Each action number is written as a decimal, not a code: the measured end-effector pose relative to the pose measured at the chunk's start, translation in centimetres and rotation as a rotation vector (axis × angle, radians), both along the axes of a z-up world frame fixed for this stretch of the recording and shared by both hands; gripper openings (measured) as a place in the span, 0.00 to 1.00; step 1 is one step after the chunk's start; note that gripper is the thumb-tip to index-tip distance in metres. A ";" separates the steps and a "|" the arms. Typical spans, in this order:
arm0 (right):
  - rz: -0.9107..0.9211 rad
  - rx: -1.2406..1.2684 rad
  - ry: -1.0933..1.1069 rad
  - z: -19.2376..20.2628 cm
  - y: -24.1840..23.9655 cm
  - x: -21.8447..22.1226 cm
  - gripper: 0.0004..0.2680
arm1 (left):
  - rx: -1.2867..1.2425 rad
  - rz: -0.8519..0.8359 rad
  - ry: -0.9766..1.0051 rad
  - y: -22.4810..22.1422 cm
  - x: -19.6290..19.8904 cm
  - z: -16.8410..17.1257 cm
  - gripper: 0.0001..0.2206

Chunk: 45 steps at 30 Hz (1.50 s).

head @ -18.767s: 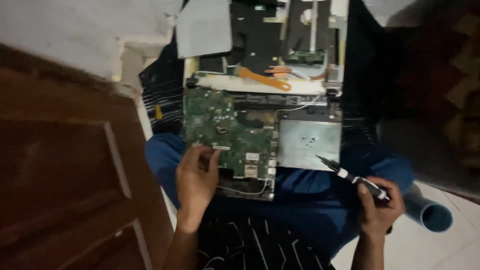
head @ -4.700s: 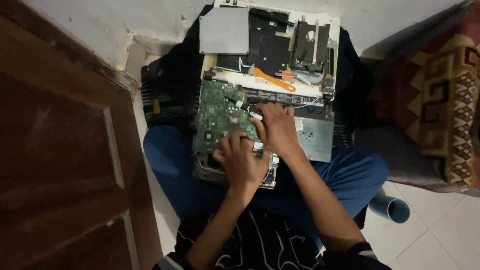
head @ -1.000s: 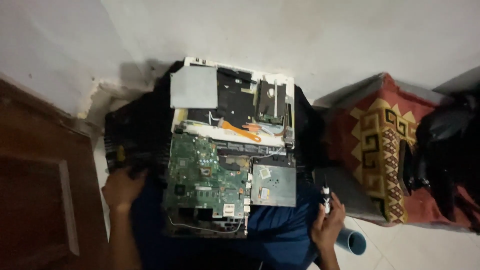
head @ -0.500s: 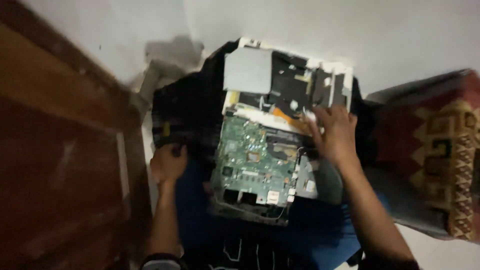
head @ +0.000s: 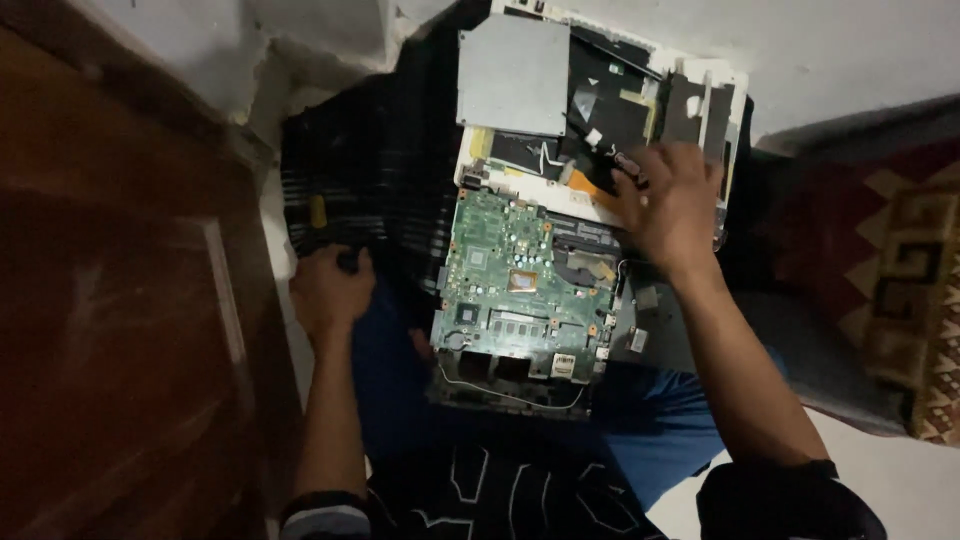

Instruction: Disassembling a laptop to access and work on the motherboard and internal components using a screwdriver and a plastic tool.

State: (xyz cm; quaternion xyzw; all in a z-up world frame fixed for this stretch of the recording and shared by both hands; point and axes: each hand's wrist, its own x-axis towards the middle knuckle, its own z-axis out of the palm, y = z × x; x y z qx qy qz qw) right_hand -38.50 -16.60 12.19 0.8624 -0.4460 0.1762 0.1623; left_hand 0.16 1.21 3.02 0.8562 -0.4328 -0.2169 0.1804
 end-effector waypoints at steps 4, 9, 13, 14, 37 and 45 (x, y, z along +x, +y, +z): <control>0.067 0.074 0.050 1.1 1.9 1.4 0.09 | -0.023 0.028 0.029 0.0 -0.5 1.2 0.17; 0.011 0.153 0.117 -0.1 1.7 1.3 0.11 | -0.023 0.032 0.045 -0.1 -0.2 0.1 0.17; 0.003 0.237 0.065 0.4 1.9 1.9 0.10 | -0.045 0.047 0.064 -0.1 -0.6 1.7 0.17; -0.013 0.324 0.049 1.0 2.1 2.1 0.09 | -0.043 0.048 0.077 -0.1 -0.6 2.2 0.17; -0.361 0.783 -1.022 2.3 27.8 -2.2 0.07 | -0.431 0.144 0.219 2.6 -3.1 2.7 0.11; -0.467 0.881 -1.247 0.6 30.7 -1.0 0.06 | -0.555 0.001 0.388 7.6 -11.7 5.4 0.20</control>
